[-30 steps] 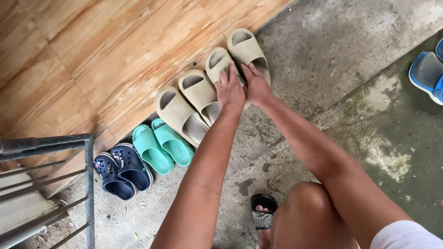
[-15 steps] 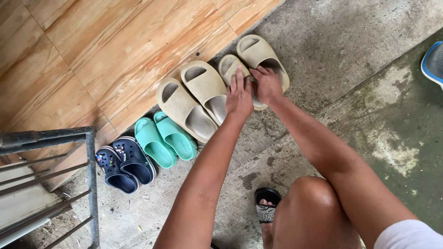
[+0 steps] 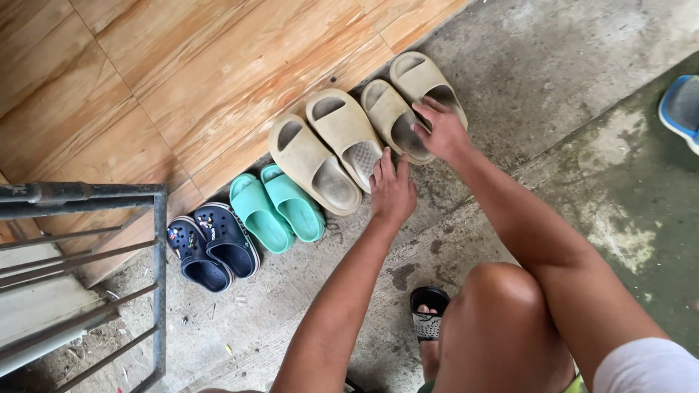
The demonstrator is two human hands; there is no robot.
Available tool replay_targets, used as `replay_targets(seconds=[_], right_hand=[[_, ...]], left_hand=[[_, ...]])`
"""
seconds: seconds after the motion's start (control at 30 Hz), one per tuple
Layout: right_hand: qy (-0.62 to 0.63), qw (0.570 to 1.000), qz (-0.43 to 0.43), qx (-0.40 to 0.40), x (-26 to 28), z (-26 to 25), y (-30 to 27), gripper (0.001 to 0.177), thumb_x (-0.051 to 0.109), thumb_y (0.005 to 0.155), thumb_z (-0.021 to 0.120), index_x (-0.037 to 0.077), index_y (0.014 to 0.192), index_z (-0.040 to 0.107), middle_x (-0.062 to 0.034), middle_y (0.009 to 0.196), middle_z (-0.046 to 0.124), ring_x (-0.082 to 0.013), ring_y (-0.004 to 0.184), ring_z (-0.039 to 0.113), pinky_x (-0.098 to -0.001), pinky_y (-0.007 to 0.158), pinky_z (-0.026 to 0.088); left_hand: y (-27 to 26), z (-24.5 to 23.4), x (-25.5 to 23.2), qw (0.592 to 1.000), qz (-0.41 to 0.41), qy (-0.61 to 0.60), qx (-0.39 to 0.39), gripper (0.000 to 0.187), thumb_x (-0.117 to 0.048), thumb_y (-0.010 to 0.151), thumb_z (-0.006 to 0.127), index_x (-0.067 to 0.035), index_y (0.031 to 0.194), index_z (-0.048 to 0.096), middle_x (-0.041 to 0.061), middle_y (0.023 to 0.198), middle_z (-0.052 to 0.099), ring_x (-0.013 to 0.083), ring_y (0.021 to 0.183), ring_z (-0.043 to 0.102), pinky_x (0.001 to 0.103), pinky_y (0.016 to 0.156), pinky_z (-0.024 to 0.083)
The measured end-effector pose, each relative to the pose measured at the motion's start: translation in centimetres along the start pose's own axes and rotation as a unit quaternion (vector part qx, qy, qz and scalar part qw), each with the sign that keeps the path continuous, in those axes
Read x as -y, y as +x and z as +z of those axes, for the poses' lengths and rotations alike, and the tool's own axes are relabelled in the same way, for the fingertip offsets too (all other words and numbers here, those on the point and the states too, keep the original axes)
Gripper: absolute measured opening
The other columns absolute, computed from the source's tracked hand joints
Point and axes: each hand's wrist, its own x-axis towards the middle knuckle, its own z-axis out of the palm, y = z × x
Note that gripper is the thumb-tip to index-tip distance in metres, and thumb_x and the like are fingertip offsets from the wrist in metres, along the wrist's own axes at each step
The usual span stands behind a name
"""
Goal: Organizing a basket of cleaning supplies and arranging several pairs of shoes on a balcony floor.
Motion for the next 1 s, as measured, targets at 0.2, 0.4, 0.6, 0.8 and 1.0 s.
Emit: replay_targets(seconds=[0.2,0.4,0.6,0.8,1.0], right_hand=[[-0.075,0.995,0.03,-0.061,9.5,-9.3,0.1,0.047,0.023,0.092,0.079,0.01,0.135,0.064,-0.0171,0.139,0.066,-0.0398,0.123,0.063,-0.0454,0.098,0.054],[0.067,0.976,0.158,-0.134,24.2,-21.0,-1.9,0.053,0.016,0.095,0.074,0.009,0.144,0.054,-0.0177,0.145,0.059,-0.0316,0.12,0.066,-0.0394,0.093,0.059],[0.187,0.932,0.217,-0.223,39.6,-38.0,-6.7,0.058,0.006,0.097,0.07,0.007,0.151,0.047,-0.0174,0.155,0.05,-0.0278,0.128,0.063,-0.0383,0.096,0.06],[0.176,0.94,0.234,-0.176,48.0,-53.1,-10.0,0.067,0.009,0.09,0.079,0.008,0.148,0.047,-0.0152,0.153,0.051,-0.0272,0.128,0.063,-0.039,0.1,0.055],[0.139,0.924,0.268,-0.236,46.6,-59.6,-10.7,0.064,0.009,0.09,0.078,0.01,0.147,0.05,-0.0135,0.153,0.053,-0.0255,0.125,0.065,-0.037,0.096,0.057]], left_hand=[[1.0,-8.4,-5.3,0.992,-0.001,-0.071,-0.102,0.071,-0.033,0.095,0.065,-0.009,0.155,0.036,0.023,0.161,0.028,0.0435,0.144,0.036,0.056,0.108,0.041],[-3.0,-21.8,-14.6,0.976,0.02,-0.161,-0.143,0.066,-0.026,0.099,0.062,-0.008,0.157,0.037,0.027,0.161,0.035,0.0459,0.144,0.041,0.052,0.113,0.042],[-14.4,-40.5,-26.1,0.961,0.115,-0.199,-0.155,0.065,-0.023,0.101,0.065,0.001,0.155,0.038,0.032,0.157,0.04,0.0495,0.145,0.041,0.053,0.117,0.039],[-20.8,-50.1,-36.2,0.947,0.152,-0.264,-0.103,0.063,-0.024,0.1,0.066,0.001,0.152,0.04,0.03,0.152,0.046,0.0461,0.142,0.047,0.051,0.115,0.042],[-19.7,-48.1,-44.1,0.921,0.147,-0.361,-0.017,0.06,-0.026,0.103,0.063,0.0,0.152,0.041,0.028,0.154,0.045,0.041,0.139,0.051,0.045,0.108,0.048]])
